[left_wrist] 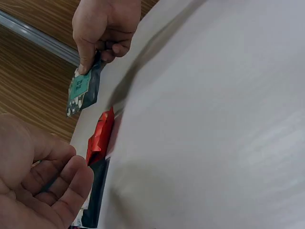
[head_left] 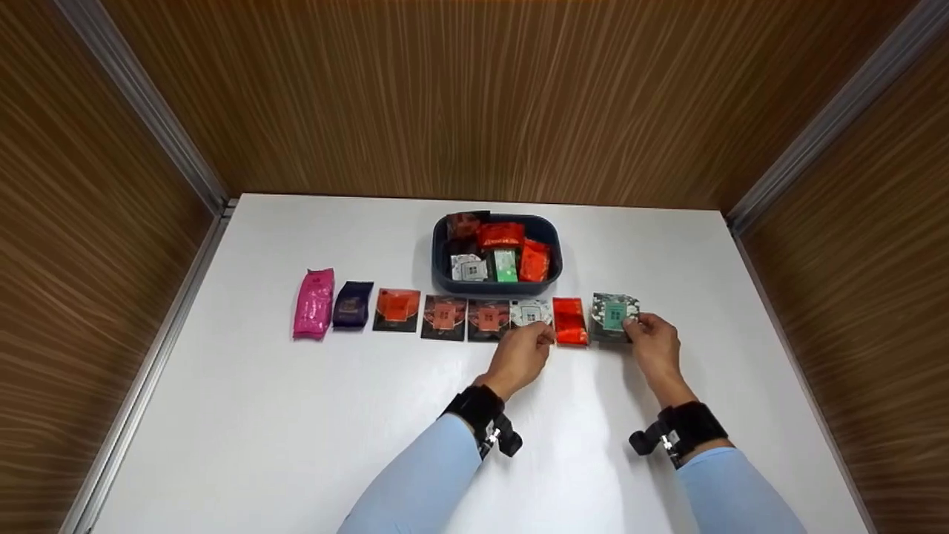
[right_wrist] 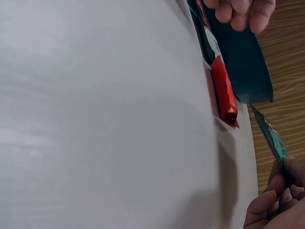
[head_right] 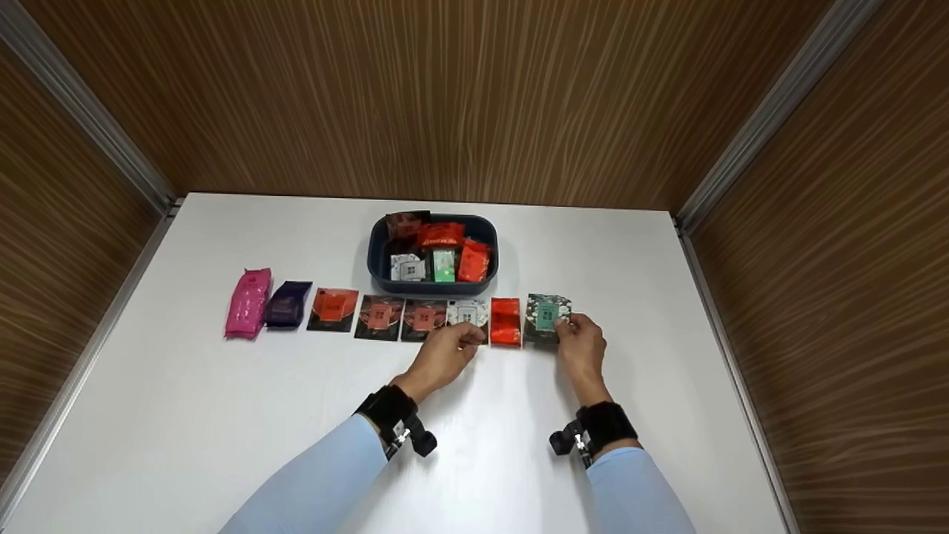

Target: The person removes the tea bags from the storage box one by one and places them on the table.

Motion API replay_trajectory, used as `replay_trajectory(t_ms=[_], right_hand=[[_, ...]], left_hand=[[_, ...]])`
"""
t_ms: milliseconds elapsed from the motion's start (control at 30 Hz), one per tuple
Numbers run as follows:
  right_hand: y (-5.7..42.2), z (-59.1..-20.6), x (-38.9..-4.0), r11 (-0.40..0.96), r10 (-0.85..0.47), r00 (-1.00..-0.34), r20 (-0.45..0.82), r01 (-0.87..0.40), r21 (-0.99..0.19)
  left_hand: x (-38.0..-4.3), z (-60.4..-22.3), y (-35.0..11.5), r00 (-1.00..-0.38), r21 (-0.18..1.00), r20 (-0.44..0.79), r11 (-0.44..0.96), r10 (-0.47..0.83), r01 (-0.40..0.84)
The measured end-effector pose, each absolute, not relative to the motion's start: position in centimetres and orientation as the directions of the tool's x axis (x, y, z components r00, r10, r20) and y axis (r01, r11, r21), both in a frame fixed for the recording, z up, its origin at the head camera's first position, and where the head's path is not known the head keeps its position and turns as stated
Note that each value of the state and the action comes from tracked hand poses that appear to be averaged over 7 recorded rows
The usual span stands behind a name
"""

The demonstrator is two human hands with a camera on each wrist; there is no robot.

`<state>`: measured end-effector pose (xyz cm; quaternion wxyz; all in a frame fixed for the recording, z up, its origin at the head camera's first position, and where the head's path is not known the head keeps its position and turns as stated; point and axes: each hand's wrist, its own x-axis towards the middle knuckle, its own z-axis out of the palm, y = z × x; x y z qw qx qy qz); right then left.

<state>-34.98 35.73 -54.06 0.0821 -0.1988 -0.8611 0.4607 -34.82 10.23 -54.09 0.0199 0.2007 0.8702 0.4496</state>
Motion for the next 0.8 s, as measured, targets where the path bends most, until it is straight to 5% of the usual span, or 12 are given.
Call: replay_trajectory(t_ms=[800], right_hand=[[36.0, -55.4, -36.2, 0.720, 0.351, -0.936, 0.000, 0.270, -0.639]], left_hand=[[-33.5, -55.7, 8.9, -0.859, 0.679, 0.074, 0.605, 0.507, 0.416]])
